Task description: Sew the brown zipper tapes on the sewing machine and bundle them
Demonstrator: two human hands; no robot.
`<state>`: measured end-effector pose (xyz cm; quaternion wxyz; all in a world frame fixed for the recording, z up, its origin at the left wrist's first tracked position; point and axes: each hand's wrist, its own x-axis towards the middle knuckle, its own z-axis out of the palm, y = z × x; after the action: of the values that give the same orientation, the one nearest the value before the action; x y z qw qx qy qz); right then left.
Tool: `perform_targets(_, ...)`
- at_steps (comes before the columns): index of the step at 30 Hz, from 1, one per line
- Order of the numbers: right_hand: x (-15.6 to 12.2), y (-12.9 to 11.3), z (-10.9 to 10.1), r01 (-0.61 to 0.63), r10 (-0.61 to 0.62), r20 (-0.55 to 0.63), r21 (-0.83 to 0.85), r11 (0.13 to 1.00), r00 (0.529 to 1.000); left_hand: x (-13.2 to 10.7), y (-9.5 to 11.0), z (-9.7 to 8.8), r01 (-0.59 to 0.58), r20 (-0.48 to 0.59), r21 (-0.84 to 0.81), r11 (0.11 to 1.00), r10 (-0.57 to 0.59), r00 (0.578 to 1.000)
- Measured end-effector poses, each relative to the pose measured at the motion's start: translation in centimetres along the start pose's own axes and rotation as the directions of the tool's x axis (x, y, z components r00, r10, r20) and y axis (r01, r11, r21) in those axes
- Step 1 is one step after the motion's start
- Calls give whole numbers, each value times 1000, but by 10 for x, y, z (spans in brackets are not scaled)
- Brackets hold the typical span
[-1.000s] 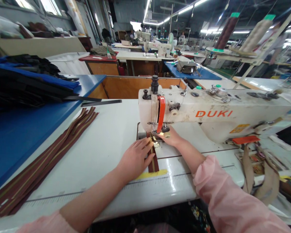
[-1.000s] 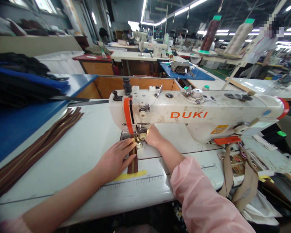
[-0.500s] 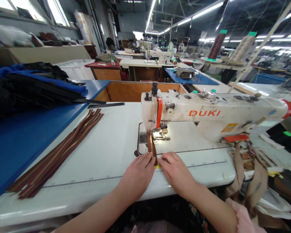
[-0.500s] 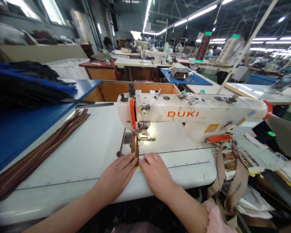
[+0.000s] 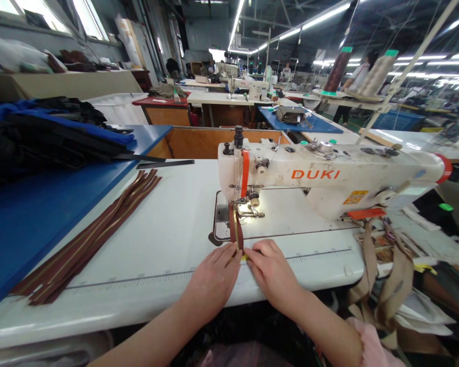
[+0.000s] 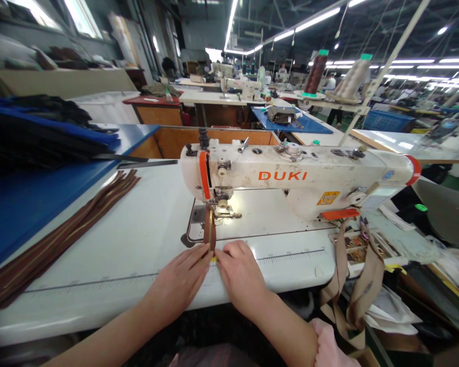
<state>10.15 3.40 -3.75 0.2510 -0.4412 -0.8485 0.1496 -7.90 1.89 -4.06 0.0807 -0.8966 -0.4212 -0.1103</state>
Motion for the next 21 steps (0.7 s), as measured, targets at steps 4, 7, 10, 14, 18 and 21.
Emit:
perform_targets(4,0,-1,0,-5,5,2,12,1000,1000,1,1,-1,27,-3,-17,999,-27,1000)
perform_targets(7,0,-2,0,-18,18,5,19,1000,1000,1,1,-1,31,-35,-34,999,-32,999)
perform_targets(10,0,-3,0,-30,30,5,23,999,1000,0,1,0,16,-63,-27,1000,-17,998)
perform_targets(14,0,-3,1,-9,9,7,12,1000,1000,0,-1,1,-1,-79,-12,1000,0,997)
perform_targets(18,0,-1,3,18,-18,4,-26,1000,1000,1,-1,0,-10,-106,-4,1000,10,994)
perform_targets(21,1,-1,3,50,-51,-5,-51,997,999,0,-1,-1,-15,-107,2,1000,15,994)
